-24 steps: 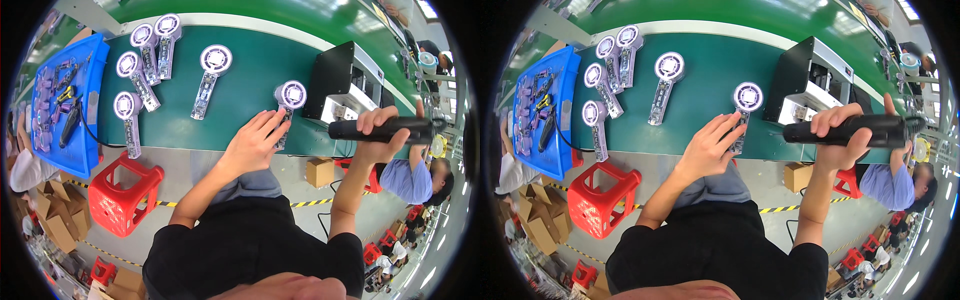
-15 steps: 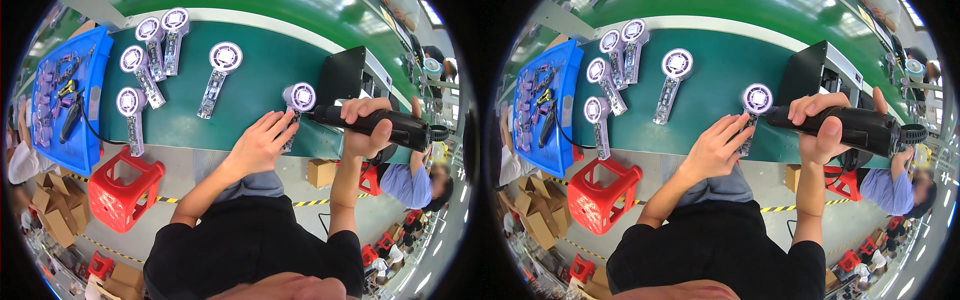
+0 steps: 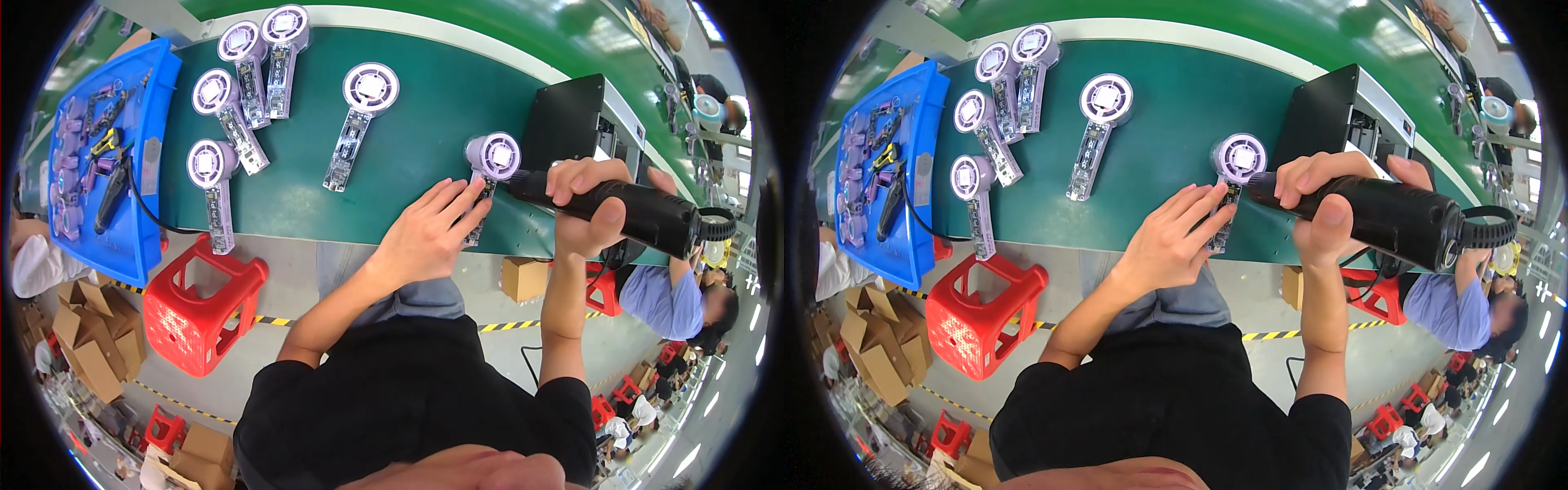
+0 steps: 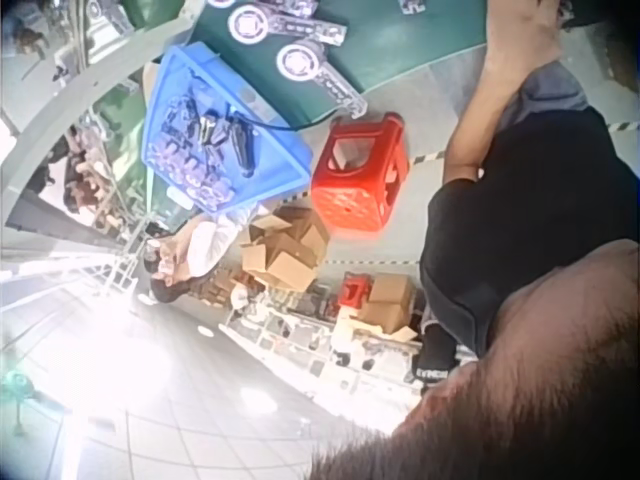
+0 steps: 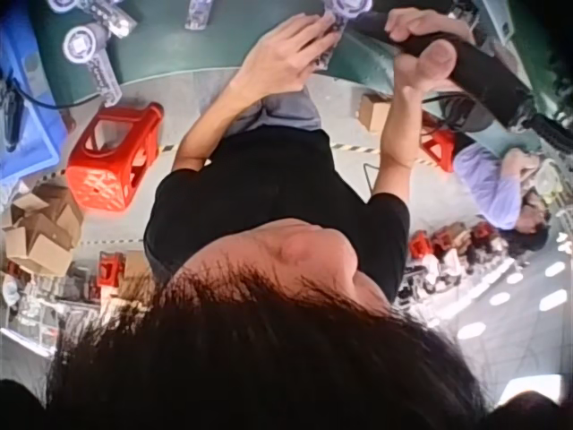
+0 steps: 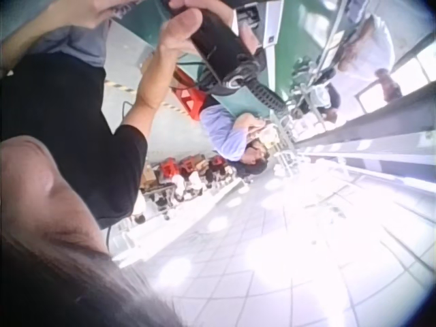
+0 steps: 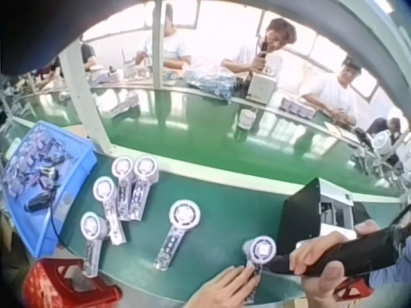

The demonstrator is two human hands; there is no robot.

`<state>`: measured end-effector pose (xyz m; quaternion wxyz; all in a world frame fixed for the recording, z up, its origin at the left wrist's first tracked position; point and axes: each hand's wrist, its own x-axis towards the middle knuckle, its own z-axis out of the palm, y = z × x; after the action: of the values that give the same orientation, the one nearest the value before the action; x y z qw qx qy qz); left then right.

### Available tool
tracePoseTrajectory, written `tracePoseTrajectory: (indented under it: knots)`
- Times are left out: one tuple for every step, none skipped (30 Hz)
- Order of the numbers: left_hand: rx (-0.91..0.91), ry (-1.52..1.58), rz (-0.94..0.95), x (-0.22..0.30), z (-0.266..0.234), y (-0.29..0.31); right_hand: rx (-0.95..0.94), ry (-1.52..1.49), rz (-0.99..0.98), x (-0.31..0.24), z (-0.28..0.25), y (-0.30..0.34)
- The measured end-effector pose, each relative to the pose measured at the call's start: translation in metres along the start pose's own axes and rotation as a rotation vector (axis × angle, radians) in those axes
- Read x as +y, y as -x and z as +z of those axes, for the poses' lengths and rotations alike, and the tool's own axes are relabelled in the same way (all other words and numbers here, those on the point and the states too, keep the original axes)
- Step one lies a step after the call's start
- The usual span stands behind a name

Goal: Assemble small handheld electronic fans on a factory production line using an electric screwdriver.

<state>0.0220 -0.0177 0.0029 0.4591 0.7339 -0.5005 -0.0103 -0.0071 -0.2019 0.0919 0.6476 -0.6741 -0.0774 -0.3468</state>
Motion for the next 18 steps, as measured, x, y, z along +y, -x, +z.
tracePoseTrajectory:
  knots:
    - [0.0,-0.011,0.004,-0.001,0.0,0.0,0.015,0.006,-0.01,0.0,0.001,0.001]
    - [-0.003,-0.008,0.001,-0.001,0.0,0.0,0.031,0.015,-0.02,0.0,0.003,0.003]
    - [-0.004,0.004,-0.003,0.0,0.0,-0.002,0.033,0.015,-0.015,-0.001,0.005,0.003]
    - [-0.006,0.016,-0.008,0.0,0.0,-0.002,0.074,0.09,0.05,-0.004,0.007,0.002]
    - [-0.008,0.014,-0.01,0.0,0.001,-0.003,0.116,0.163,0.113,-0.005,0.008,0.0]
    - [-0.009,-0.001,-0.005,-0.001,0.002,-0.003,0.032,0.106,0.101,-0.001,-0.002,0.002]
    - [-0.009,-0.016,0.0,-0.001,0.003,-0.004,0.032,0.105,0.101,-0.001,-0.001,0.001]
    - [-0.009,-0.015,0.002,-0.001,0.002,-0.004,0.056,0.111,0.059,-0.003,0.005,0.0]
    - [-0.021,-0.014,0.003,-0.001,0.002,-0.005,0.079,0.118,0.015,-0.004,0.01,-0.002]
    - [-0.031,-0.012,0.006,-0.001,0.001,-0.005,0.079,0.123,0.009,-0.004,0.014,-0.003]
    - [-0.023,-0.002,0.026,0.0,0.002,-0.007,0.061,0.117,-0.021,-0.006,0.013,-0.006]
    - [-0.03,-0.007,0.016,0.0,0.002,-0.007,0.043,0.114,-0.053,-0.008,0.012,-0.009]
    - [-0.037,-0.011,0.009,0.001,0.0,-0.006,0.004,0.071,-0.069,-0.003,0.008,-0.006]
    - [-0.045,-0.02,-0.002,0.002,-0.002,-0.007,0.015,0.108,-0.073,0.0,0.009,-0.004]
    - [-0.045,-0.015,-0.011,0.004,-0.003,-0.006,-0.059,-0.161,-0.107,0.01,0.006,-0.006]
    - [-0.045,-0.01,-0.02,0.005,-0.003,-0.006,0.006,-0.117,-0.123,0.006,0.01,-0.003]
    - [-0.071,-0.033,-0.015,0.004,-0.004,-0.005,0.041,-0.097,-0.085,0.003,0.015,-0.002]
    - [-0.07,-0.033,-0.011,0.005,-0.004,-0.005,0.015,-0.066,-0.094,0.003,0.015,-0.001]
